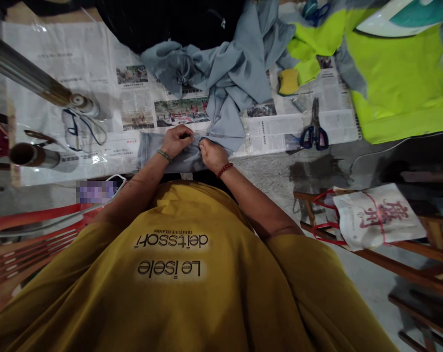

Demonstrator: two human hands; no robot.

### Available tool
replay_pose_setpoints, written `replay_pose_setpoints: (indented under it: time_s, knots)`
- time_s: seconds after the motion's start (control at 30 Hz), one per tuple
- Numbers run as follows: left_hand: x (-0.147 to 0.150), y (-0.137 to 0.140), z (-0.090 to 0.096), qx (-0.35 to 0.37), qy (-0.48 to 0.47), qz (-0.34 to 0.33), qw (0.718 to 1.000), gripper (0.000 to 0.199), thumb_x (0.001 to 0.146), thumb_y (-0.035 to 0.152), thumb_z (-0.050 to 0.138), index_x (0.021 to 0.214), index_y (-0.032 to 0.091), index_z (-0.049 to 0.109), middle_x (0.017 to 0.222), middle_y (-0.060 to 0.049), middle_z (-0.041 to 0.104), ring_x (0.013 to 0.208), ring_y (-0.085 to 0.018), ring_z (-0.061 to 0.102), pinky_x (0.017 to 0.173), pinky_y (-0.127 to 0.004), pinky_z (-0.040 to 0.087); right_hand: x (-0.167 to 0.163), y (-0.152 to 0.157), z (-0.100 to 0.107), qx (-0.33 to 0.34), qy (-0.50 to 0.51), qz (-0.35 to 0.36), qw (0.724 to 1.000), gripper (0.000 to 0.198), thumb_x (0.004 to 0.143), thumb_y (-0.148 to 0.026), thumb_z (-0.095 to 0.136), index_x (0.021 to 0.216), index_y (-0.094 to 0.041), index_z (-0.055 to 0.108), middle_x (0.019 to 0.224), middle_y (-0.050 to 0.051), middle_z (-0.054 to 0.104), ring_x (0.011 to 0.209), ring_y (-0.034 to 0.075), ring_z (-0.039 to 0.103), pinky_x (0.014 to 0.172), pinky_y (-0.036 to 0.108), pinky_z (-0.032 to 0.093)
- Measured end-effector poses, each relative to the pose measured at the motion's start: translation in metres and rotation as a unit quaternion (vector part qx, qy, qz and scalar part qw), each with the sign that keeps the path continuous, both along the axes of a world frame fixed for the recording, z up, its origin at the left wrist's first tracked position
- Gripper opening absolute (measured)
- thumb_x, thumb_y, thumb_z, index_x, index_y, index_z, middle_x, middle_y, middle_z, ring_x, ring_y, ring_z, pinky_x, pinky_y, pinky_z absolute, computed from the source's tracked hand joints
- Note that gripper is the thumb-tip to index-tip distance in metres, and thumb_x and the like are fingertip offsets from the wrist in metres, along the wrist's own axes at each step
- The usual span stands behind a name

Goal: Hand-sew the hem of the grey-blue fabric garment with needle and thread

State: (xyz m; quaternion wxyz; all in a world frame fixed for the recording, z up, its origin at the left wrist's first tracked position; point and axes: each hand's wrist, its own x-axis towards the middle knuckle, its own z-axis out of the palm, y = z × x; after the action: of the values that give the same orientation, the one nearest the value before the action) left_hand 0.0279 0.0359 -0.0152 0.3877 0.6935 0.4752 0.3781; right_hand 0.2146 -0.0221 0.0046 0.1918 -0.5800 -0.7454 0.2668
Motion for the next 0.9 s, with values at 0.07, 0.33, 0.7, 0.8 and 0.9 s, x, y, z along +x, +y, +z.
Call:
replay_pose_setpoints:
  time_s: [0.07,0.33,0.7,0.8,0.9]
  knots:
    - [0.000,0.001,-0.002,0.006,-0.001,-0.003,1.000,0.005,0.078,0.025,0.069,0.075,0.020,0.067,0.077,-0.002,0.068,0.081,-0.017,0.062,0.078,-0.031,0.052,-0.001,0.001,0.000,0.001,0.003,-0.004,1.000,0.038,0.103,-0.050,0.038,0.096,-0.024,0.065,0.078,0.009,0.069,0.077,0.025,0.061,0.069,0.033,0.040]
    - [0.001,0.001,-0.004,0.000,-0.005,0.015,1.000,0.003,0.076,0.021,0.071,0.076,0.019,0.069,0.083,-0.002,0.071,0.081,-0.016,0.064,0.081,-0.031,0.053,-0.009,0.003,0.024,-0.061,-0.038,-0.028,0.997,0.024,0.101,-0.030,0.043,0.100,-0.022,0.065,0.088,0.008,0.071,0.086,0.024,0.065,0.079,0.032,0.043]
    - [0.000,0.000,-0.002,-0.009,-0.046,0.028,0.999,0.011,0.077,0.013,0.073,0.072,0.021,0.068,0.077,0.000,0.070,0.081,-0.017,0.063,0.080,-0.032,0.052,-0.028,0.010,0.016,-0.046,0.012,-0.093,0.995,0.019,0.098,-0.027,0.045,0.089,-0.022,0.062,0.086,0.007,0.070,0.088,0.024,0.065,0.083,0.034,0.047]
    - [0.000,0.001,-0.003,-0.002,-0.059,0.026,0.998,0.013,0.078,0.013,0.073,0.071,0.023,0.068,0.075,0.000,0.069,0.079,-0.017,0.063,0.078,-0.032,0.052,-0.031,0.010,0.012,-0.047,0.021,-0.108,0.993,0.018,0.098,-0.028,0.046,0.090,-0.023,0.062,0.088,0.008,0.070,0.090,0.025,0.065,0.084,0.035,0.047]
    - [0.002,0.001,-0.006,0.011,-0.058,0.006,0.998,0.012,0.078,0.015,0.073,0.070,0.022,0.069,0.073,0.000,0.068,0.075,-0.015,0.062,0.075,-0.031,0.052,-0.032,0.011,0.009,-0.056,0.031,-0.118,0.991,0.019,0.098,-0.029,0.046,0.091,-0.023,0.063,0.089,0.008,0.070,0.092,0.026,0.065,0.087,0.036,0.048]
